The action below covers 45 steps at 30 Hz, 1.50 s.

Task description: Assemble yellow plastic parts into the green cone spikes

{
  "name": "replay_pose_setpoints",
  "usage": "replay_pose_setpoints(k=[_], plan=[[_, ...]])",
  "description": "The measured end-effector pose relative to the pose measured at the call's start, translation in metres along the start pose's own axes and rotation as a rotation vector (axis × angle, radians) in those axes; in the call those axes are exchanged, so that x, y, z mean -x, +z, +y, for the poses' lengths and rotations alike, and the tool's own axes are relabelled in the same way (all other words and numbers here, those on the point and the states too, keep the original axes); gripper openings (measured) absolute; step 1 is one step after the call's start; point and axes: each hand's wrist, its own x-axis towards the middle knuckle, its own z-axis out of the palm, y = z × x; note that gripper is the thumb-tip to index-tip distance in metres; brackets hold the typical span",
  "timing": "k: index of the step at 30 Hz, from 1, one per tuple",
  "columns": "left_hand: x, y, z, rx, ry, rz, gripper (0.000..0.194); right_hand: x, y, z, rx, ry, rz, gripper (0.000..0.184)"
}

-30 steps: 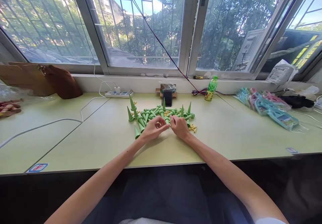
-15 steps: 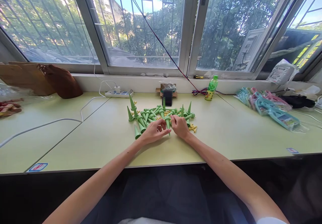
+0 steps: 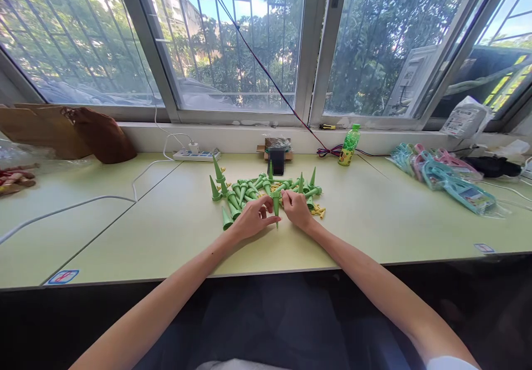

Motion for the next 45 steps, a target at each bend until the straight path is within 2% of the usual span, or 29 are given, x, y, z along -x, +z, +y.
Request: replay_pose_setpoints(k=[9,24,29,35,37,40,42,45], plan=[[-0.001,0.0,-0.005,0.005,0.015,0.029,0.029,0.0,-0.001,-0.002,-0.071,0.059,-0.02,0.047],[-0.002,0.003,-0.006,-0.065,0.072,0.07,0.024,0.003,0.0,-0.003,-0.234,0.067,-0.074,0.051],[-0.002,0.003,-0.008,-0.103,0.077,0.086,0.024,0.004,0.0,-0.005,-0.211,0.041,-0.103,0.05],[-0.004,0.002,-0.004,-0.128,0.109,0.061,0.025,0.007,0.0,-0.011,-0.1,-0.069,-0.154,0.048],[-0.005,0.003,-0.002,-0.129,0.085,0.062,0.026,0.007,0.0,-0.012,-0.091,-0.071,-0.16,0.047],[-0.006,0.003,-0.001,-0.068,-0.006,0.087,0.014,0.006,0.0,-0.012,-0.096,-0.059,-0.151,0.046],[-0.006,0.003,-0.002,0.066,-0.101,0.081,0.011,0.006,0.0,-0.011,-0.087,-0.052,-0.144,0.046],[-0.005,0.003,-0.004,0.361,-0.316,0.017,0.027,0.005,-0.001,-0.012,-0.076,-0.047,-0.149,0.047]])
